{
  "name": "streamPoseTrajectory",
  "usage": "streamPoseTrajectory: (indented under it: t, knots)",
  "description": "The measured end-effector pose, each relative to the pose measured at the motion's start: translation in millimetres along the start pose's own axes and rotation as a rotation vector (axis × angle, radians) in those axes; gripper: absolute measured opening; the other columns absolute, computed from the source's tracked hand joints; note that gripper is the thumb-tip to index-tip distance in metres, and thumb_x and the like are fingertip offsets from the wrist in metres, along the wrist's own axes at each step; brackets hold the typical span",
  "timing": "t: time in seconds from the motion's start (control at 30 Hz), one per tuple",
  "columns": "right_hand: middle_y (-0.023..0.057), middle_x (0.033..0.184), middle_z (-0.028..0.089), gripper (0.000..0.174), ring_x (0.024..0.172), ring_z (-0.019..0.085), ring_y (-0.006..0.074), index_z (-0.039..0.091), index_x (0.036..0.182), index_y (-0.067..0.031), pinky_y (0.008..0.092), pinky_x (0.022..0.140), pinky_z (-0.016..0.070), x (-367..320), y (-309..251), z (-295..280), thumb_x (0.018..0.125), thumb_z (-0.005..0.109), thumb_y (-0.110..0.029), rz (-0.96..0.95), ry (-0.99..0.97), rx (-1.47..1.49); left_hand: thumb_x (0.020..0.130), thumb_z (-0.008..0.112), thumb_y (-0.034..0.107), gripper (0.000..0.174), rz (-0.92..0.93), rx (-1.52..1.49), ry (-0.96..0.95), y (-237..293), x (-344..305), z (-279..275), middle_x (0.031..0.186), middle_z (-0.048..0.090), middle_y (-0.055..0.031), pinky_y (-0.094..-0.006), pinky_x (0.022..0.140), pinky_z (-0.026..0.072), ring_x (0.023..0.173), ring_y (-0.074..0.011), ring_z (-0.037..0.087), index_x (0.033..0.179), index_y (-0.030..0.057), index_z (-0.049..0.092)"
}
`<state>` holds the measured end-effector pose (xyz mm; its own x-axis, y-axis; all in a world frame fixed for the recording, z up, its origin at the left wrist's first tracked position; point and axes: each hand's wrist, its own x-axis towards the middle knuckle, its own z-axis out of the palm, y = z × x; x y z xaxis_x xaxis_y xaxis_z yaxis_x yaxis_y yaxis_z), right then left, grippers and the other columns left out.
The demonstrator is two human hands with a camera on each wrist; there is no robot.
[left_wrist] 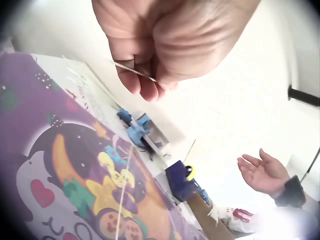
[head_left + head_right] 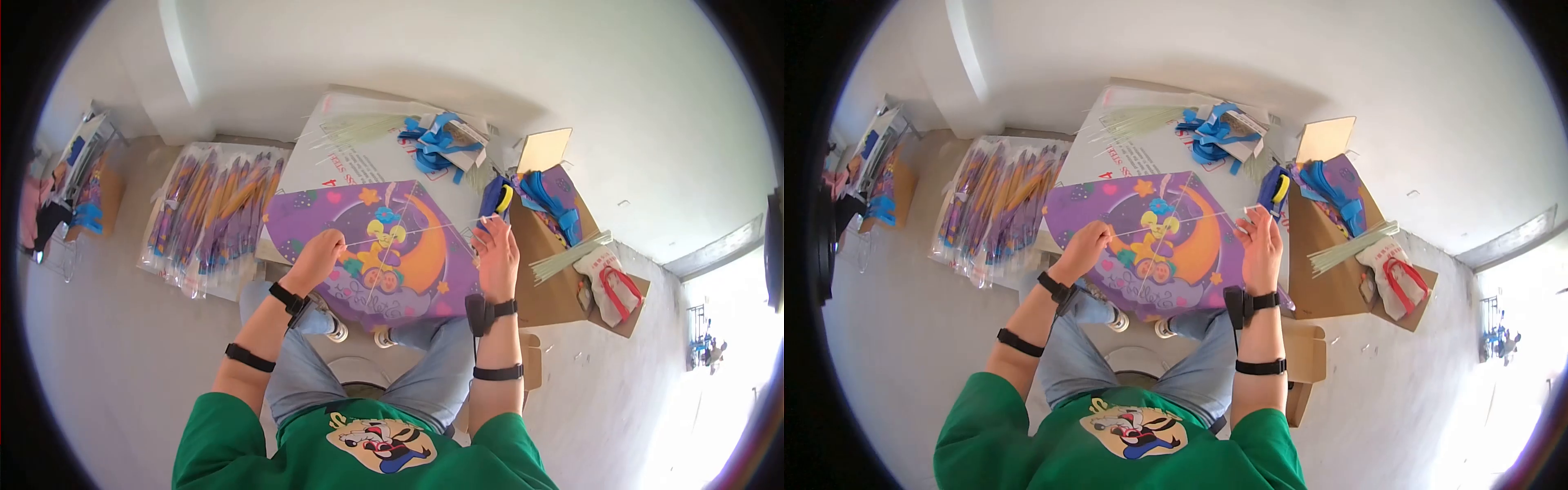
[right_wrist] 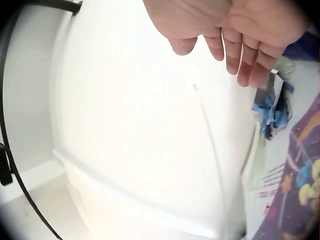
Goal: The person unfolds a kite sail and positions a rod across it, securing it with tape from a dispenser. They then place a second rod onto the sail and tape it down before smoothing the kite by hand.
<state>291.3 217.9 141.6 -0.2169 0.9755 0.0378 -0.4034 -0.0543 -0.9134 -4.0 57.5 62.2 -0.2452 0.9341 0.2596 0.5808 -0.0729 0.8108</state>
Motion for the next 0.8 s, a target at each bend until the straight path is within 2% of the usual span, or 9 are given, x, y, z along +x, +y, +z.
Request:
streamPoseTrajectory:
  t: [0.03,0.13,0.27,0.43,0.53,0.63,0.7,0.73,0.8]
  knots:
    - [0.0112,0.107,0.063,0.033,0.088,0.063,0.0164,0.058,0.115,0.0002,0.0279,0.074,0.0515,-2.9,-7.2,5.4,0.098,0.054,-0.027,0.006,-0.084,0.095,0.087,0.053,0.003,0.006,0.003,-0.021,-0.003,13.2,-4.0,-3.8,0.078,0.056,-0.0140,-0.0401,0.066,0.0440,0.075,-0.0335,0.056,0.083,0.0019,0.048]
    - [0.0116,0.101,0.065,0.030,0.084,0.063,0.0161,0.059,0.109,0.0015,0.0273,0.072,0.0516,-16.5,-14.0,11.9,0.098,0.053,-0.026,-0.048,-0.080,-0.038,0.087,0.054,0.002,0.005,0.022,-0.006,-0.001,36.8,-19.8,-11.5,0.080,0.057,-0.0137,-0.0388,0.067,0.0456,0.075,-0.0338,0.057,0.085,0.0014,0.050]
    - [0.0107,0.095,0.067,0.027,0.075,0.063,0.0148,0.063,0.100,0.0007,0.0259,0.066,0.0511,-37.2,-10.2,17.0,0.097,0.056,-0.025,-0.081,-0.014,0.051,0.086,0.058,0.003,0.007,0.146,0.036,0.098,47.9,-30.4,-13.7,0.086,0.060,-0.0130,-0.0377,0.071,0.0480,0.079,-0.0336,0.060,0.092,0.0007,0.056]
    - [0.0078,0.086,0.068,0.029,0.074,0.063,0.0128,0.066,0.091,0.0002,0.0229,0.064,0.0487,-65.7,38.0,45.7,0.097,0.056,-0.027,0.112,-0.029,-0.245,0.085,0.058,0.002,0.010,0.147,-0.042,0.054,53.0,-35.5,-6.7,0.088,0.062,-0.0129,-0.0385,0.072,0.0482,0.083,-0.0326,0.061,0.095,0.0014,0.059]
    - [0.0090,0.094,0.068,0.031,0.082,0.064,0.0122,0.064,0.101,0.0027,0.0232,0.069,0.0499,-80.9,90.2,73.1,0.097,0.055,-0.027,0.289,-0.117,-0.336,0.085,0.058,0.000,0.009,0.143,-0.033,0.073,39.9,-36.3,-2.9,0.088,0.062,-0.0134,-0.0388,0.071,0.0479,0.083,-0.0324,0.061,0.094,0.0015,0.060]
    - [0.0111,0.108,0.066,0.034,0.094,0.065,0.0215,0.061,0.114,0.0003,0.0312,0.074,0.0517,-69.4,135.2,80.2,0.094,0.060,-0.027,0.309,-0.289,-0.103,0.085,0.057,0.000,0.009,0.091,0.046,0.131,10.5,-30.6,-13.4,0.087,0.062,-0.0141,-0.0399,0.069,0.0473,0.083,-0.0334,0.060,0.093,0.0015,0.059]
    - [0.0175,0.130,0.054,0.049,0.118,0.053,0.0336,0.053,0.128,-0.0026,0.0418,0.094,0.0459,-42.2,166.3,56.9,0.090,0.063,-0.031,-0.173,-0.544,-1.107,0.084,0.057,-0.001,0.008,0.047,0.105,0.162,-19.8,-24.3,-21.5,0.086,0.062,-0.0145,-0.0406,0.068,0.0469,0.082,-0.0339,0.060,0.092,0.0016,0.059]
    - [0.0175,0.130,0.054,0.049,0.118,0.053,0.0336,0.053,0.128,-0.0026,0.0418,0.094,0.0459,-32.1,178.2,44.1,0.090,0.063,-0.031,-0.170,-0.552,-1.110,0.084,0.057,-0.001,0.008,0.014,0.147,0.213,-39.5,-20.7,-24.3,0.085,0.061,-0.0146,-0.0412,0.068,0.0466,0.081,-0.0345,0.060,0.091,0.0017,0.059]
    - [0.0209,0.142,0.040,0.058,0.129,0.040,0.0410,0.042,0.138,-0.0053,0.0479,0.104,0.0352,-21.8,192.0,12.9,0.089,0.061,-0.030,-0.469,-0.760,-1.527,0.083,0.056,-0.001,0.007,-0.031,0.185,0.268,-73.8,-13.7,-30.0,0.084,0.061,-0.0147,-0.0418,0.067,0.0462,0.080,-0.0351,0.059,0.089,0.0017,0.060]
